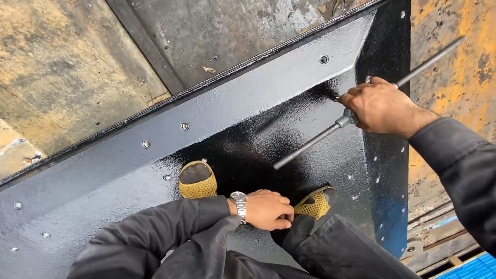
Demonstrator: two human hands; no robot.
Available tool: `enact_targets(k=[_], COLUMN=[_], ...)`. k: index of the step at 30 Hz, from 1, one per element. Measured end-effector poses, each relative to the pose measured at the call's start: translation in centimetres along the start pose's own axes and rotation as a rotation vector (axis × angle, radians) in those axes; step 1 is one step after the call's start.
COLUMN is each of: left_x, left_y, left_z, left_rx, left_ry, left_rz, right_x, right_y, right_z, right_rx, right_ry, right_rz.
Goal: The person kneels on a black-painted steel panel and uses a tap wrench to thread its pre-drilled holes, working on one hole at a time and repositioning the tool to reach holes across the panel.
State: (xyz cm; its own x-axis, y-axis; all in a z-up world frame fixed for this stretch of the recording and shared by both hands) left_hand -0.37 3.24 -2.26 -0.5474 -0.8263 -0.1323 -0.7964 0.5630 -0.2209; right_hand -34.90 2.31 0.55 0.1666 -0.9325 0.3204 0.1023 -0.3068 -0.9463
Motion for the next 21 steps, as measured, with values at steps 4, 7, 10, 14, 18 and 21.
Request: enact_targets(k=[4, 7, 10, 14, 18, 21], left_x=[0.0, 0.3, 0.6, 1.0, 2.3, 4.4], left_y=[0.3, 0.4, 0.3, -0.2, 0.1, 0.6], left_z=[0.2, 0.1, 0.1, 0.0, -0.2, -1.0], left_rx=[0.012, 0.016, 0.011, 0.027, 0.027, 0.070], left_ry=[-0.022, -0.018, -0.017, -0.026, -0.039, -0.129], left_rz=[0.010, -0.014, -0.022, -0.009, -0.048, -0.133], right_x=[-1.7, -2.1, -1.8, -1.3, -1.0, -2.7], right_y=[-0.2, 0.5, 1.0, 1.3, 0.4, 0.8], right_z=[-0.6, -0.5, 0.0, -0.2, -0.8, 0.1], right_rx=[-0.005, 0.023, 0.113, 0.182, 0.051, -0.218], right_ry=[0.297, 0.263, 0.017, -0.108, 0.247, 0.717], right_rz=[-0.255, -0.138, -0.306, -0.231, -0.285, -0.287])
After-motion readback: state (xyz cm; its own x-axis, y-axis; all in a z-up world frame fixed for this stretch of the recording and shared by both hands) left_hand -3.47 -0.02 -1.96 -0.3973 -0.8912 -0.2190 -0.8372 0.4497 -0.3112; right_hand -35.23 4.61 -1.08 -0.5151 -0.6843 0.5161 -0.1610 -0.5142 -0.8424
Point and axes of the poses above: each hand's wrist, its own y-axis towards the middle knuckle, its own x-axis out of the back of the hand, z = x × y, the point moved 2 cm from there along y, towards the middle knuckle, and after that the axes turned 4 degrees about -y, right-handed, at the moved point
